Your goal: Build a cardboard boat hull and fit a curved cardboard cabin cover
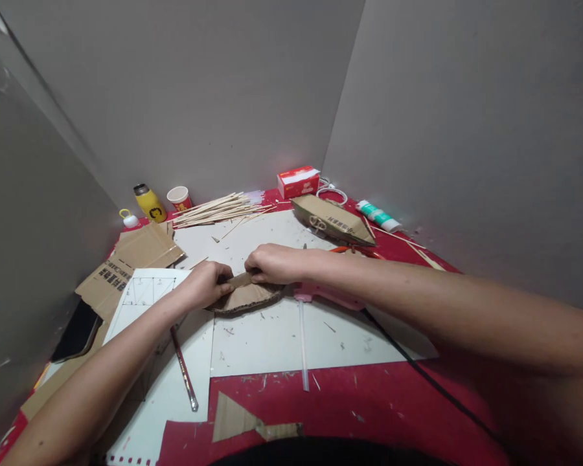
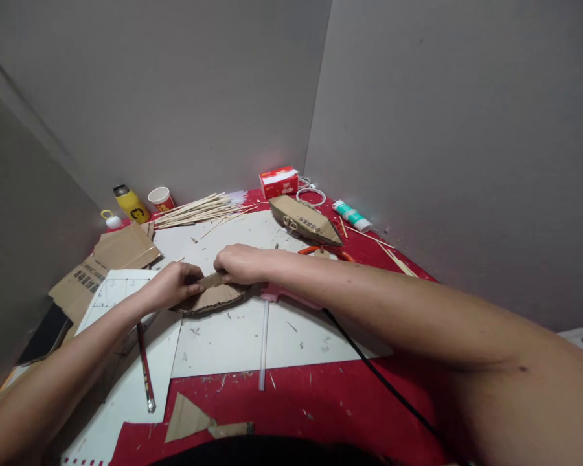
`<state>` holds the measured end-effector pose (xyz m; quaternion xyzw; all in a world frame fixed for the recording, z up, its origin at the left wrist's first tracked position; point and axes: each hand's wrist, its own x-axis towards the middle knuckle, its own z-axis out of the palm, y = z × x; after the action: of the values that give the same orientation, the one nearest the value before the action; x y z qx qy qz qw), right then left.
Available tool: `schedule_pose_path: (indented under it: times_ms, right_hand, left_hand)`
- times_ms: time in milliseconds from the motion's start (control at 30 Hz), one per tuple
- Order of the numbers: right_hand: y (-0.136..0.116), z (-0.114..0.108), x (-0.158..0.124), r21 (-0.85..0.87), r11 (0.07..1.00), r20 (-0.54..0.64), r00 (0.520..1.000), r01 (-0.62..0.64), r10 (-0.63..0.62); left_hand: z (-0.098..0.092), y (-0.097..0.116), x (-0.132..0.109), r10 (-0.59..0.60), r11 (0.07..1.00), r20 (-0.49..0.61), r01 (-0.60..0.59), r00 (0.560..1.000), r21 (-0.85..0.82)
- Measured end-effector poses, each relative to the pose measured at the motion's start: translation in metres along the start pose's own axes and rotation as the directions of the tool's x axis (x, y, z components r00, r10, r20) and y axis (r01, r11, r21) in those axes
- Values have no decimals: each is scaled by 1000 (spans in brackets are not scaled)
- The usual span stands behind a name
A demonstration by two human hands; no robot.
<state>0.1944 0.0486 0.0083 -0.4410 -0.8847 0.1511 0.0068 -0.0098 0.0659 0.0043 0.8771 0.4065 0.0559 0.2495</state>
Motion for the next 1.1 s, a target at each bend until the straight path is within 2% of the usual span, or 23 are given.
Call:
schedule_pose_path:
  times_ms: [200,267,333,400,467,500,533,567,633,700,767,867,967,1100]
  right_hand:
    - [1,8,1,92,996,-55,998,8,-2]
    - [1,0,-3,135,991,-111,994,16,-1]
    - [0,-15,-12,191,981,-228,974,31,13]
    - [-1,-31,-26,240,970,-385,921,40,57]
    - [-5,-41,-42,344,938,-527,834,37,161]
    - [-7,-43,-50,445,894,-572,782,43,247]
    - [-11,-43,-55,623,778,-566,733,82,376]
    - [-15,-39,-59,780,615,-496,716,118,492]
    - [-26,-28,-59,884,455,-372,752,108,544]
    - [-36,-16,-52,923,375,-290,799,89,526]
    - [-43,-7,-42,945,311,-256,831,106,495]
    - [-42,-4,-33,957,246,-260,827,152,499]
    - [-32,-7,-35,963,203,-258,810,175,527]
    - [-18,-9,-42,981,134,-186,861,139,473]
  left_hand:
    - [6,-2,0,21,994,-24,-24,999,-103]
    - [0,-2,-3,11,987,-35,-17,999,-158]
    - [-10,-2,-9,-21,973,-68,5,997,-229]
    - [-22,-5,-14,-86,948,-145,36,986,-316]
    - [-31,-7,-18,-171,914,-258,55,951,-403]
    - [-34,-7,-19,-211,895,-315,53,925,-443]
    - [-35,-6,-19,-244,877,-366,44,898,-478]
    - [-34,-3,-18,-267,861,-408,26,873,-508]
    - [-29,8,-15,-277,834,-466,-30,841,-551]
    - [-20,25,-12,-247,820,-501,-96,829,-564]
    - [-10,43,-13,-195,817,-513,-152,836,-557]
    - [-2,63,-21,-102,802,-480,-213,871,-557]
    - [-2,66,-29,-108,740,-460,-237,881,-629]
    - [-7,52,-24,-235,623,-502,-268,832,-735]
